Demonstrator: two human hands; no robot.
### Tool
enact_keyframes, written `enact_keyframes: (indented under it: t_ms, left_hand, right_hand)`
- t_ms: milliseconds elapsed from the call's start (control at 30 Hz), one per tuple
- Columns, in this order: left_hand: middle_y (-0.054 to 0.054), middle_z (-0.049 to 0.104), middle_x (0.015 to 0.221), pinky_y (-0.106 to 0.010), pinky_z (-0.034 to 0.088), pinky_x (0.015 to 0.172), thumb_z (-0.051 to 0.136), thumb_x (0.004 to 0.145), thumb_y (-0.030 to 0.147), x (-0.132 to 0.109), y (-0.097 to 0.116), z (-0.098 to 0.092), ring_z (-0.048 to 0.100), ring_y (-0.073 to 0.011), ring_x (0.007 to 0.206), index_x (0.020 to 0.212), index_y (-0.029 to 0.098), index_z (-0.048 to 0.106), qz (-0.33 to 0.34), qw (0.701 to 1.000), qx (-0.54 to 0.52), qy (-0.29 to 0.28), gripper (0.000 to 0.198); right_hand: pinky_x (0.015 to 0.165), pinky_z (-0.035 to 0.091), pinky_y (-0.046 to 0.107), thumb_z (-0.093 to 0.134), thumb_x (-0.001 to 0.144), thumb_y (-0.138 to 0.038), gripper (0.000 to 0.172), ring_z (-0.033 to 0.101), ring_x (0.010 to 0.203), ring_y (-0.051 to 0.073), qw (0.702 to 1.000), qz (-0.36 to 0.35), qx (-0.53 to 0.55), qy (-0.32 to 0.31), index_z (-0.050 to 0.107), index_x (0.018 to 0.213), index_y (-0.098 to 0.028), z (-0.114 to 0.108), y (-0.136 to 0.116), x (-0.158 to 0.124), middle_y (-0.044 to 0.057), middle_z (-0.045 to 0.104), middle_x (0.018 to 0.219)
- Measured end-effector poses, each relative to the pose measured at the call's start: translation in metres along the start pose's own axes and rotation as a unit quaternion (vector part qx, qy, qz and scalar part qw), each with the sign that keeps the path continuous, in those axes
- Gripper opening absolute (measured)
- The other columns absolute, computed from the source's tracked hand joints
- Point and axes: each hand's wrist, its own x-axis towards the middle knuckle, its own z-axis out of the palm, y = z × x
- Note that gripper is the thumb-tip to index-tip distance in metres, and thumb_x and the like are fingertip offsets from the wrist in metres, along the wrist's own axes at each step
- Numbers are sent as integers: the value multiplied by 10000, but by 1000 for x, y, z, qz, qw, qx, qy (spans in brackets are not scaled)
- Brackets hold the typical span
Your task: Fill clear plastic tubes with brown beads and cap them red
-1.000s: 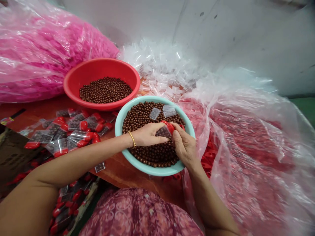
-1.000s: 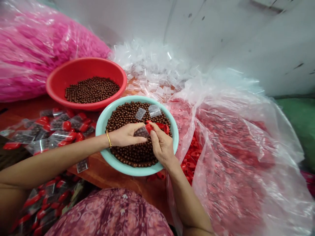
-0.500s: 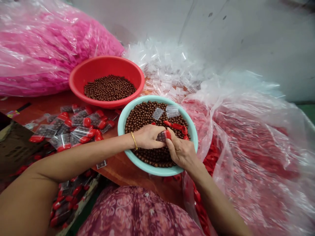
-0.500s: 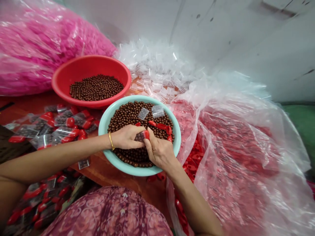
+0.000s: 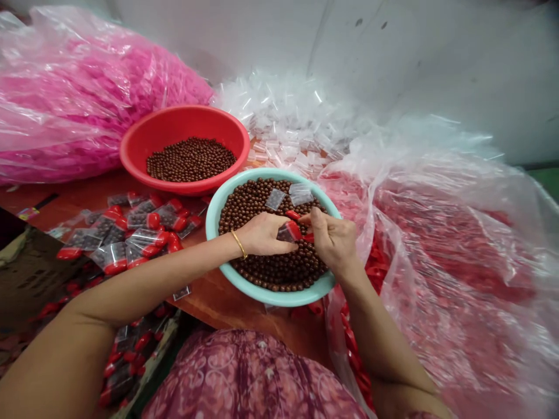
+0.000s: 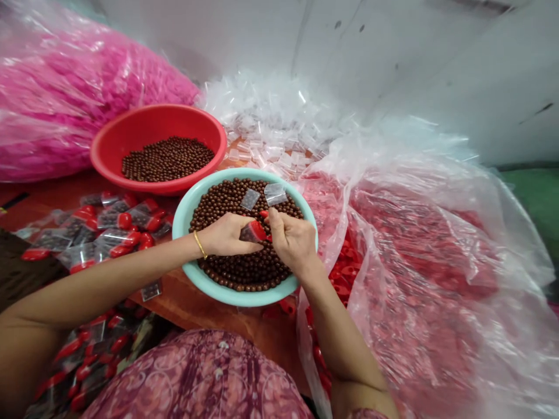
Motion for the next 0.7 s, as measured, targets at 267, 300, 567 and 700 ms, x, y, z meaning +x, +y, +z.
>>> enact_keyframes:
  t_ms: [267,300,567,700]
  left_hand:
    - [-43,669,703,-240,417,558,547,733,346,-3,9,3,611,-176,629,800,146,636,10,978,191,-88,229]
    - [-60,683,731,-252,433,570,546,735,344,-3,10,4,627,-192,653,833,139,640,10,973,209,-96,246]
    - [-89,694,730,-303,480,610,544,740,338,-9,5,9,653,-229,670,847,130,640,30,960,269,-68,253]
    - [-63,676,681,-274,452,581,547,740,367,-8,6,10,634,-201,637,762,147,623,76,965,250,1,234]
  right_hand:
    - [1043,366,341,-27,848,-663,781,472,1238,171,931,109,314,-151,273,1437,-247,36,-8,10,48,497,1345]
    - [1111,278,350,-14,848,-667,770,369,1327,170,927,101,319,-170,224,1455,-256,37,-8,9,29,395,1441]
    - [1178,46,378,125,821,-727,813,126,1429,174,915,92,340,-199,217,1460,-232,37,-12,5,12,189,1545]
    - [1116,235,459,-28,802,-712,821,312,1368,202,865,94,469,-149,285,1424,-276,28,-20,9,34,397,1452]
